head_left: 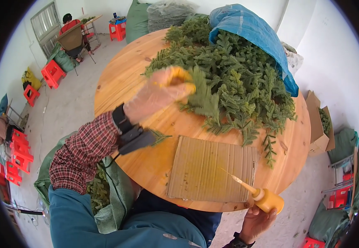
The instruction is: The person picks up a branch from a pile on a table, places it on a piece of cardboard, and applies a yellow liquid from a squeeze bottle. After coating the branch, the person sets it aside on the table and repeats the process.
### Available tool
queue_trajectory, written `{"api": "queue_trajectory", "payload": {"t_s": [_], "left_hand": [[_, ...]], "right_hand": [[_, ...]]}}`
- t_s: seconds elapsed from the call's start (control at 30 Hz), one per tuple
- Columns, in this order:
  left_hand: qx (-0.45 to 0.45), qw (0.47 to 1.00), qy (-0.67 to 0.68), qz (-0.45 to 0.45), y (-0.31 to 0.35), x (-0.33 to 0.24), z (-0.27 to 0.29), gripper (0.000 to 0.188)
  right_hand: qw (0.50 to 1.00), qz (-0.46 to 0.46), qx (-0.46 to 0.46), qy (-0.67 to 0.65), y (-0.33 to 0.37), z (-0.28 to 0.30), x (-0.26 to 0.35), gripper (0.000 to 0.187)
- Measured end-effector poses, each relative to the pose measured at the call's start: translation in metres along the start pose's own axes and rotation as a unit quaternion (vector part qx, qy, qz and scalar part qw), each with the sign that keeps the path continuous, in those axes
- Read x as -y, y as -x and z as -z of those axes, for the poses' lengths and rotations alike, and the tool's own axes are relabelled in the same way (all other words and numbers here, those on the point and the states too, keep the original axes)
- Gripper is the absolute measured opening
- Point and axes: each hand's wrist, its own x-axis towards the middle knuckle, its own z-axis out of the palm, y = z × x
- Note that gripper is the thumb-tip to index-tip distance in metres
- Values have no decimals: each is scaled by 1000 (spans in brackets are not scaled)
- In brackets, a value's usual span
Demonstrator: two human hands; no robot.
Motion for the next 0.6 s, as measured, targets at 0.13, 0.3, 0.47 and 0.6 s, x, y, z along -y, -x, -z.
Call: {"api": "queue_trajectory", "payload": {"t_s": [0.13,0.3,0.47,0.6], "left_hand": [[130,986,-82,60,63,22,-31,31],[228,917,-317,87,83,8,-33,30],[70,886,-448,-94,86,7,-32,31],[140,827,-435,-329,99,1,-45,34]], "right_hand": [[999,34,-37,-6,6,8,4,51],[997,58,-46,-6,12,7,6,51],[995,76,-22,57,16,1,1,54],[987,90,-13,131,20,-5,-8,62]]}}
